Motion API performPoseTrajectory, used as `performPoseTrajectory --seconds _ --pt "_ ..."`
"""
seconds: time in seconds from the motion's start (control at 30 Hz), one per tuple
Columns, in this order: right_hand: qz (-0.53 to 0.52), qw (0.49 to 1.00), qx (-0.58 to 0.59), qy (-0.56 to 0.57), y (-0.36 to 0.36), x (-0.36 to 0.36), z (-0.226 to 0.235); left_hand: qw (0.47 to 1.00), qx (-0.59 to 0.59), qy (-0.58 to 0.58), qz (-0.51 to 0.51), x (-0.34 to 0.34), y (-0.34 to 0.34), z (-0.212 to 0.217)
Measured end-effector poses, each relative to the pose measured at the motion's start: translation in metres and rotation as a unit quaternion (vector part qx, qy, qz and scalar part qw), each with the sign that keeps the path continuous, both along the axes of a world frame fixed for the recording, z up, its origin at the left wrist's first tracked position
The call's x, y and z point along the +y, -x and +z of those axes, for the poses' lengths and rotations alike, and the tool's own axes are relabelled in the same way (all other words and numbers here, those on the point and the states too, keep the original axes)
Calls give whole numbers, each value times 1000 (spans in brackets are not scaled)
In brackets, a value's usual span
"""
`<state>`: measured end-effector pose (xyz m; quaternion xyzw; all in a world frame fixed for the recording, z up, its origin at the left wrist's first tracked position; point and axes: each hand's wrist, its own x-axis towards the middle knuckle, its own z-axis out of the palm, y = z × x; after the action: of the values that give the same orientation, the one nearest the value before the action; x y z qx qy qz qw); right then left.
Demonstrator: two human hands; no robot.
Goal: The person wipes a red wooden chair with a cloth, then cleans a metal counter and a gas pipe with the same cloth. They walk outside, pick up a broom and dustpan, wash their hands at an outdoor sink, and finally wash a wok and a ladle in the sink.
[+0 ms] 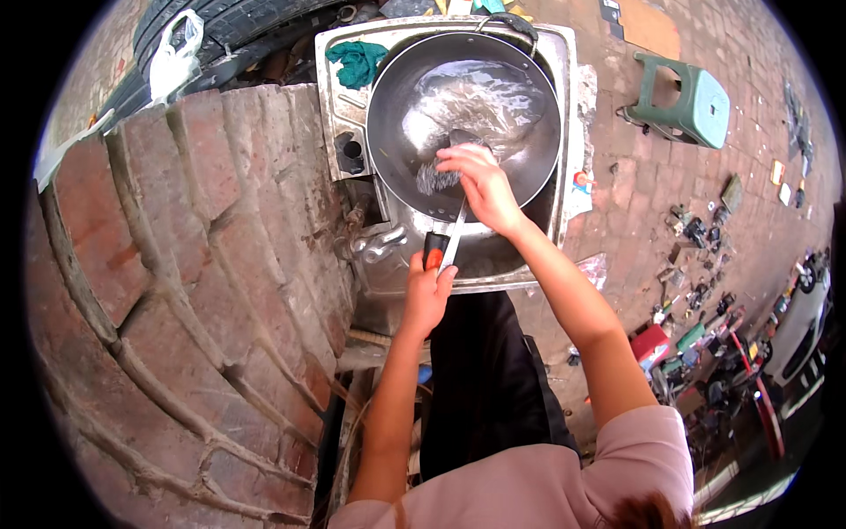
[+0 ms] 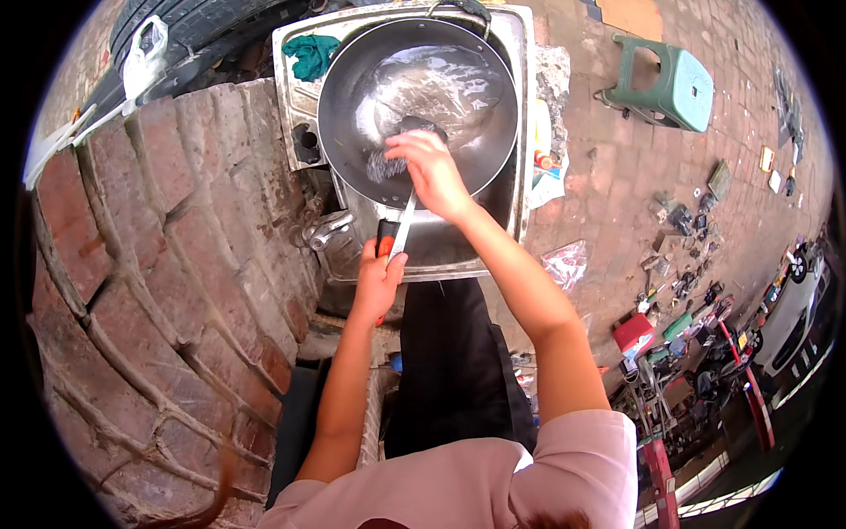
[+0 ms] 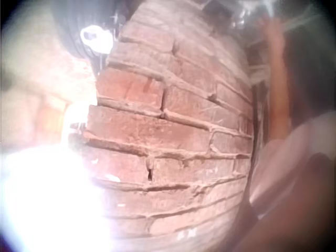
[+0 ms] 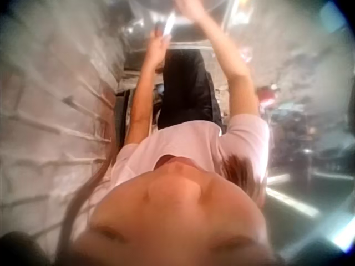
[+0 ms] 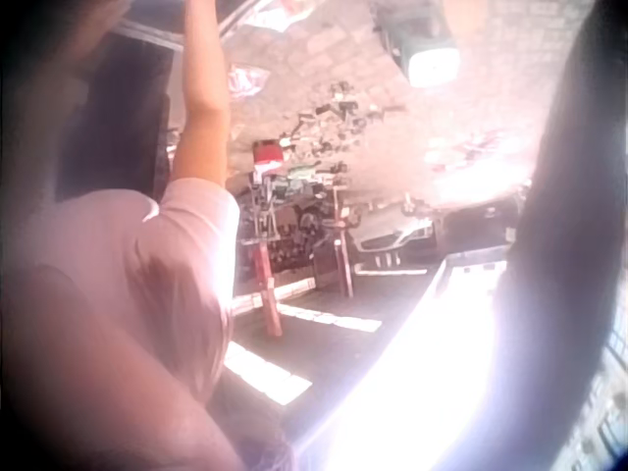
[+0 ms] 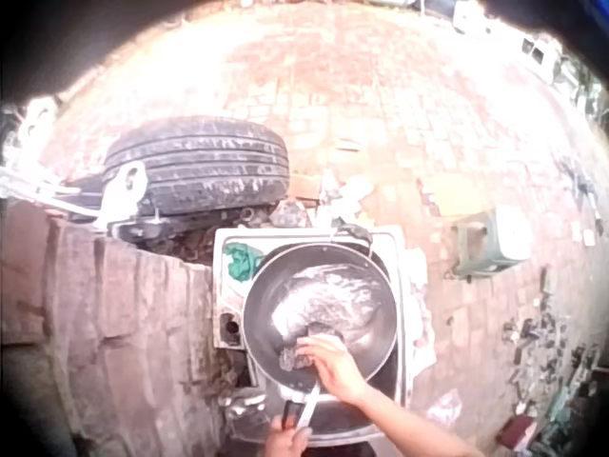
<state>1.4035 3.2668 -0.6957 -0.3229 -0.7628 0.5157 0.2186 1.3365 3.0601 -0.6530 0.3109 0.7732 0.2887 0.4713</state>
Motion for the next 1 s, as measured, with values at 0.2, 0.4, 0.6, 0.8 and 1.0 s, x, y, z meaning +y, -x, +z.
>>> performPoseTrajectory --seconds 0.2,0.4,0.6,0.8,1.0 --pt "-146 980 -65 114 2 66 -78 999 -17 -47 -13 1 -2 5" --pt "28 948 -186 -256 -10 55 -95 994 -105 -9 22 6 9 14" --pt "-265 963 -21 42 -8 46 -85 993 -116 -2 35 9 6 11" --pt "-164 986 -35 -5 6 -7 -12 993 -102 26 53 11 1 27" --pt "-190 968 -10 161 16 14 -27 996 -76 -15 33 4 -3 14"
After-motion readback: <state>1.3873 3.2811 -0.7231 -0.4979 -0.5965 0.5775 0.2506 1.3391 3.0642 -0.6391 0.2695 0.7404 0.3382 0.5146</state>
